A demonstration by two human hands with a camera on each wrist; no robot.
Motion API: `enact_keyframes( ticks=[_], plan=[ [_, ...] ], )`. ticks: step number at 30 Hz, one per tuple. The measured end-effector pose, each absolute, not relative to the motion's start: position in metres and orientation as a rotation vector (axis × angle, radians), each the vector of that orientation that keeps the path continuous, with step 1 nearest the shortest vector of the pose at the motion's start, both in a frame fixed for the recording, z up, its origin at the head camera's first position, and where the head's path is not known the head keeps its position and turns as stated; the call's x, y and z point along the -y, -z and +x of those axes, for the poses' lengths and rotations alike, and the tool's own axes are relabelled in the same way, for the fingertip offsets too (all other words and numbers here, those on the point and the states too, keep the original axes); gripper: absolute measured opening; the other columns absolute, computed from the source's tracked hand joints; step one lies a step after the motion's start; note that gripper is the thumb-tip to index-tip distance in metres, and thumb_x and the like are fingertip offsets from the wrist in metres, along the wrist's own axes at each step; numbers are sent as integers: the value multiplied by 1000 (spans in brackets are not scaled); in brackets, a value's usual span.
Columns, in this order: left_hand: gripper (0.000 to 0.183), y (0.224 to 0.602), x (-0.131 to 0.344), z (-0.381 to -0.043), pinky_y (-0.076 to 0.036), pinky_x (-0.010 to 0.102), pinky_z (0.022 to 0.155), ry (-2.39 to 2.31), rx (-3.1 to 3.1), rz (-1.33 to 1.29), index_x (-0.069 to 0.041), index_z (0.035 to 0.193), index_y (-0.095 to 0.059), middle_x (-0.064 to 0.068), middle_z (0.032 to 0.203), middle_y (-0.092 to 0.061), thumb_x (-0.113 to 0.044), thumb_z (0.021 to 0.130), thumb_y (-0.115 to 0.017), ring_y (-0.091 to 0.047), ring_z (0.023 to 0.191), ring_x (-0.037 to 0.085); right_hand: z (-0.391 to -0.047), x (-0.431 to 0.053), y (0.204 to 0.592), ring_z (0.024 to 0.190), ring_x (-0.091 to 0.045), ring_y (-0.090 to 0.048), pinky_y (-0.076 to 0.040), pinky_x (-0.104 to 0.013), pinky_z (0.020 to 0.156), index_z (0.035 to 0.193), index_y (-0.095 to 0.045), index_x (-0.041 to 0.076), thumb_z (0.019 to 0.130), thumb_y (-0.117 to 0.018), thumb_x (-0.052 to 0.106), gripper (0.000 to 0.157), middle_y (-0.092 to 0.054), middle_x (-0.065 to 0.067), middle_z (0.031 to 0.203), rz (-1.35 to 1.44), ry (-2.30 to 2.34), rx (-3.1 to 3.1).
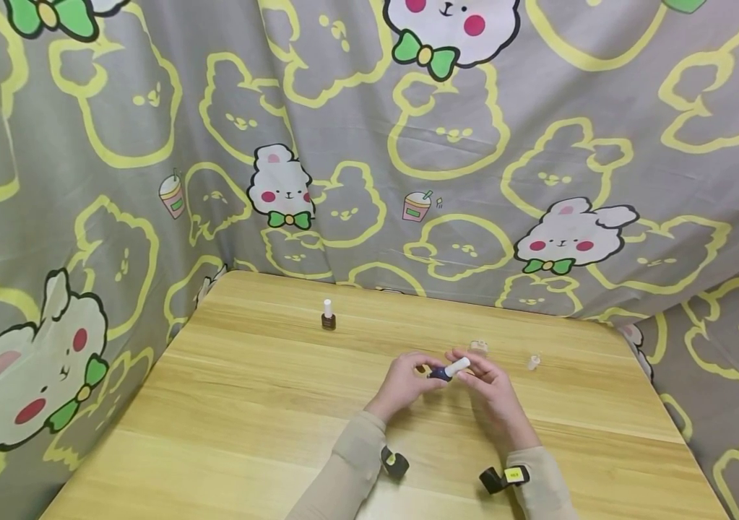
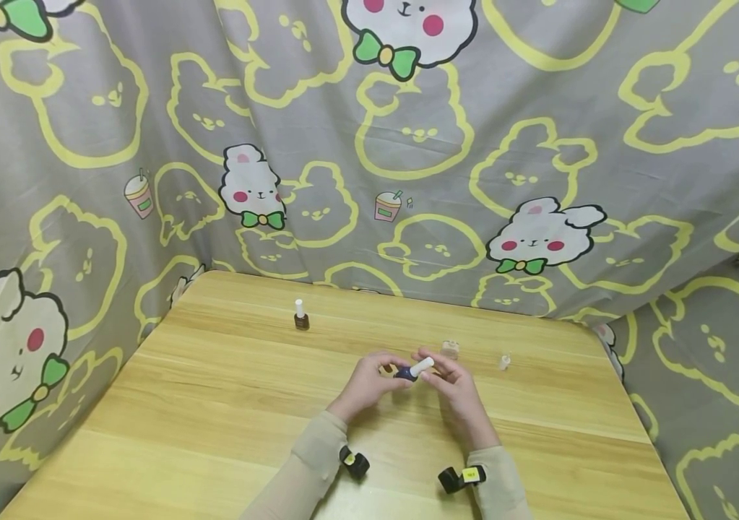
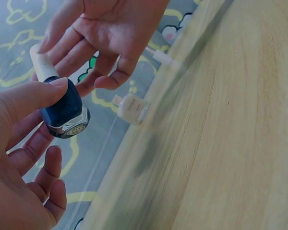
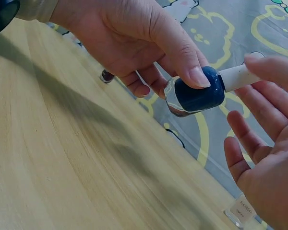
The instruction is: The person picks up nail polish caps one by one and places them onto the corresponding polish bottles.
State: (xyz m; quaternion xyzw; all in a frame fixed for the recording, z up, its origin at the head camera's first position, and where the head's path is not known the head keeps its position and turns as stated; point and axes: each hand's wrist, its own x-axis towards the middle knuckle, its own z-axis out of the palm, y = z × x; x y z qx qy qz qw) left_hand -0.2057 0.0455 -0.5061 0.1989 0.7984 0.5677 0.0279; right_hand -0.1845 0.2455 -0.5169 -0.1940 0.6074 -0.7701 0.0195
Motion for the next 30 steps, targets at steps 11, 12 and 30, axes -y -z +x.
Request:
enact_keyframes(
  ticks=[11, 12, 30],
  plan=[
    [24, 509, -48, -207, -47, 25, 84, -1740, -2463, 627, -15, 100, -76, -1, 100, -74, -17, 77, -82, -60, 92, 9, -182, -244, 518, 103, -9, -70, -48, -21, 94, 105, -68, 12, 92, -54, -11, 30, -74, 7, 108, -477, 2430, -1948],
    [24, 510, -48, -207, -47, 25, 85, -1736, -2463, 628, -15, 100, -76, -2, 100, -74, -17, 77, -82, -60, 93, 9, -182, -243, 517, 101, -9, -70, -49, -21, 93, 102, -67, 14, 91, -54, -11, 30, -74, 6, 106, -464, 2434, -1953],
    [24, 509, -51, -205, -46, 24, 85, -1712, -2483, 671, -17, 101, -75, -4, 97, -74, -22, 78, -82, -57, 91, 3, -180, -223, 507, 73, -3, -60, -50, -15, 66, 80, -55, 11, 82, -66, -13, 27, -65, 10, 78, -66, 2501, -2229]
  ],
)
